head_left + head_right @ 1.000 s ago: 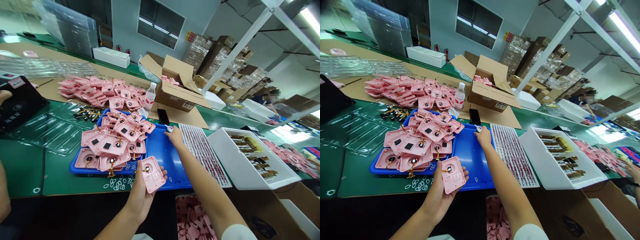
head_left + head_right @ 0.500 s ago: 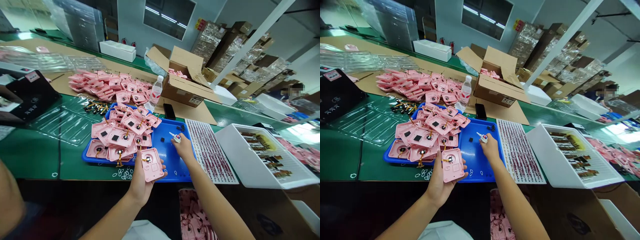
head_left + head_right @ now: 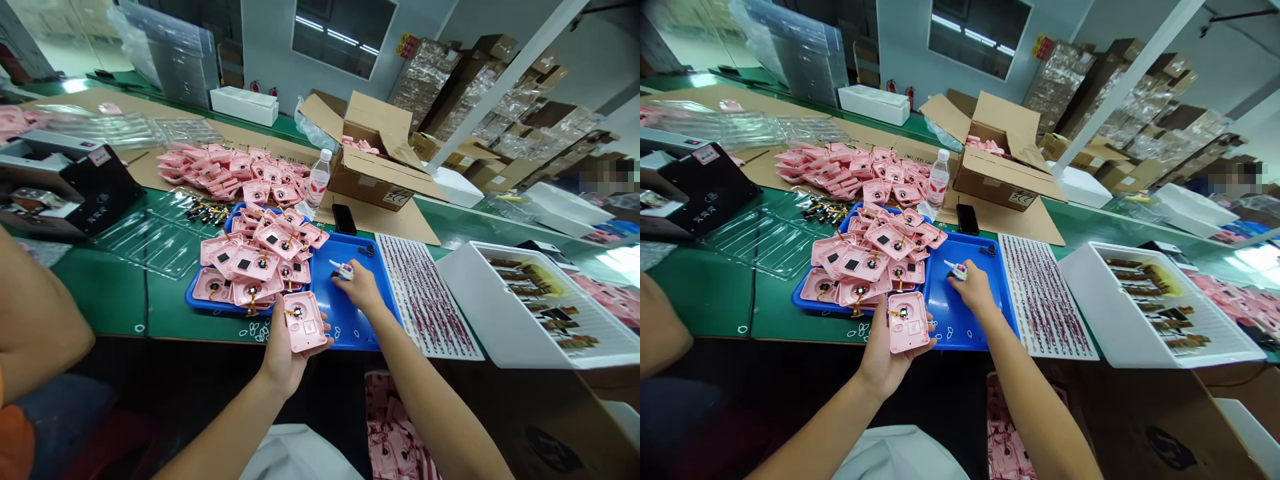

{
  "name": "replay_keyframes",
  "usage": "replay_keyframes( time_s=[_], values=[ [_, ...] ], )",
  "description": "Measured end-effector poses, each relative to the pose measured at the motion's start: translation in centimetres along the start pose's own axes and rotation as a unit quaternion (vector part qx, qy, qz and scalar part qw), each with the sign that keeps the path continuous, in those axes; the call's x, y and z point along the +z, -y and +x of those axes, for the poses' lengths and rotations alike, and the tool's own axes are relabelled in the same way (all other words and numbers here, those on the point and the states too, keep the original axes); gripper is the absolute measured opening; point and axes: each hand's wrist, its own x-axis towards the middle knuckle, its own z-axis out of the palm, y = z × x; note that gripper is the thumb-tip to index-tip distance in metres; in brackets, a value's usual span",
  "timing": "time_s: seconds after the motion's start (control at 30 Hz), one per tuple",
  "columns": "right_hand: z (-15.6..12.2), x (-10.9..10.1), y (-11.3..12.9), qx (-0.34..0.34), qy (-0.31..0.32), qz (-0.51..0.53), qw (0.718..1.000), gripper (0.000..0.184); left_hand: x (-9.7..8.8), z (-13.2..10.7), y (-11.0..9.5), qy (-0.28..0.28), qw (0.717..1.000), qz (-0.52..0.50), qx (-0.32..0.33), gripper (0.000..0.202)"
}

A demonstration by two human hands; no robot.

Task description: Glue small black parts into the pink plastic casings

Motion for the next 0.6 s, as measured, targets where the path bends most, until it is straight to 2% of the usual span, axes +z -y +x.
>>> replay_keyframes(
  time_s=[0.17,0.27,0.37,0.5,0.6],
  values=[
    [-7.9,-2.9,3.4,-0.037,0.054,0.098,0.993,0.030,0.0,0.1,-0.2,0.002,1.000,0.018,-0.007,0.058],
    [-11.0,-3.3,5.2,-0.080,0.117,0.131,0.981,0.018,0.3,0.1,0.0,0.031,0.999,0.026,-0.017,0.058],
    [-11.6,-2.9,5.8,-0.100,0.134,0.110,0.980,0.016,0.7,0.1,0.1,0.039,0.999,0.035,-0.014,0.060],
    [-11.3,-2.6,5.6,-0.073,0.131,0.109,0.983,0.021,0.7,0.1,0.1,0.035,0.997,0.061,-0.031,0.063],
    [-11.4,-2.7,5.5,-0.070,0.124,0.124,0.982,0.020,0.4,0.0,-0.1,0.049,0.994,0.088,-0.049,0.050]
  ],
)
